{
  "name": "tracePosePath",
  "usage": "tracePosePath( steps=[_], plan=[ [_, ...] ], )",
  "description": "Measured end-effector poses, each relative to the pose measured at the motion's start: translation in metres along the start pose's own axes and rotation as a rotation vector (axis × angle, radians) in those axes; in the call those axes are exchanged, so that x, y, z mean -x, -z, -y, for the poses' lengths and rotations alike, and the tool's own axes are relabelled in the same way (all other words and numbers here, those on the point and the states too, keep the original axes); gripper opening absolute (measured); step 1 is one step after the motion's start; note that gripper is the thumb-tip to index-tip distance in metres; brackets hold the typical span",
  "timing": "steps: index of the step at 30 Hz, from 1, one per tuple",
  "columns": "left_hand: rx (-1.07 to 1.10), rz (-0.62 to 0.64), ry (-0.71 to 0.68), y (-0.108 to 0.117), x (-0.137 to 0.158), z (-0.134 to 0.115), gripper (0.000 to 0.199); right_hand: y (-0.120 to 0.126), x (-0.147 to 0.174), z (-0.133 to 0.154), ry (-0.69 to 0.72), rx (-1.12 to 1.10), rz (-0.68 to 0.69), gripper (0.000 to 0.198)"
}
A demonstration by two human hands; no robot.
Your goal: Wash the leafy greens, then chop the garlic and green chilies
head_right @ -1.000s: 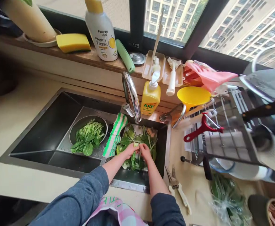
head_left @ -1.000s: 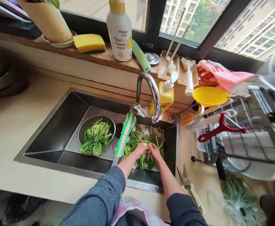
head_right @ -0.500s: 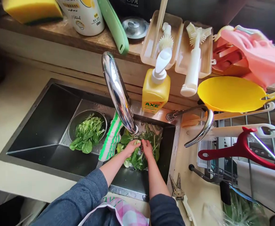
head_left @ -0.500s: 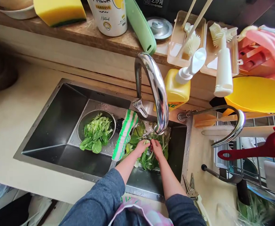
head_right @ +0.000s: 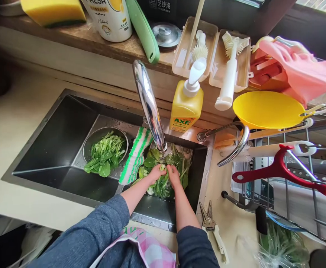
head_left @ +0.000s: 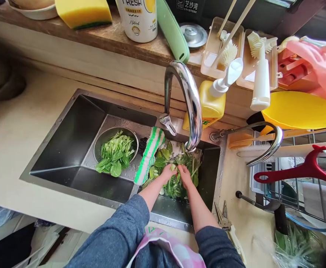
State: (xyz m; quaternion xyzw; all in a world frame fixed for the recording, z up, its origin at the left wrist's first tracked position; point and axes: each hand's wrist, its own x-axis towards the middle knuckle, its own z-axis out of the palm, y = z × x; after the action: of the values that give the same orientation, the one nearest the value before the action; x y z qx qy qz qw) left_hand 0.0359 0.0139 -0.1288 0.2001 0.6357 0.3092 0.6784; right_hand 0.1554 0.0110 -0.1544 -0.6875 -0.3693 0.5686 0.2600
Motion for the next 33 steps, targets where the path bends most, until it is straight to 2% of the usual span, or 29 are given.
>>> tracePosePath(
  steps=[3,11,16,20,24,27,30,33],
  plan=[
    [-0.059,0.028,0.011,0.003,-0.001,-0.001,0.018,0.002,-0.001,0.002,-0.074,-0.088,0.015,0.036],
    [-0.172,-0.038,0.061,0.009,-0.010,0.008,0.021,-0.008,0.004,0.006,-0.147,-0.179,0.088,0.039],
    [-0.199,-0.055,0.049,0.005,-0.012,0.007,0.018,-0.011,-0.001,0.006,-0.174,-0.148,0.012,0.031],
    [-0.157,-0.038,0.047,-0.001,-0.005,0.003,0.025,-0.009,-0.001,0.009,-0.146,-0.096,-0.076,0.027],
    [-0.036,0.062,0.044,-0.007,0.003,0.004,0.035,-0.010,0.006,0.012,-0.118,-0.140,-0.014,0.038],
    [-0.016,0.030,0.049,-0.007,0.006,0.008,0.040,-0.012,0.009,0.011,-0.127,-0.167,0.013,0.040],
    [-0.102,-0.068,0.085,-0.001,0.004,0.015,0.029,-0.012,0.011,0.008,-0.115,-0.169,0.012,0.037],
    [-0.163,-0.084,0.118,0.006,0.002,0.022,0.015,-0.011,0.012,0.004,-0.095,-0.133,0.023,0.032]
  ],
)
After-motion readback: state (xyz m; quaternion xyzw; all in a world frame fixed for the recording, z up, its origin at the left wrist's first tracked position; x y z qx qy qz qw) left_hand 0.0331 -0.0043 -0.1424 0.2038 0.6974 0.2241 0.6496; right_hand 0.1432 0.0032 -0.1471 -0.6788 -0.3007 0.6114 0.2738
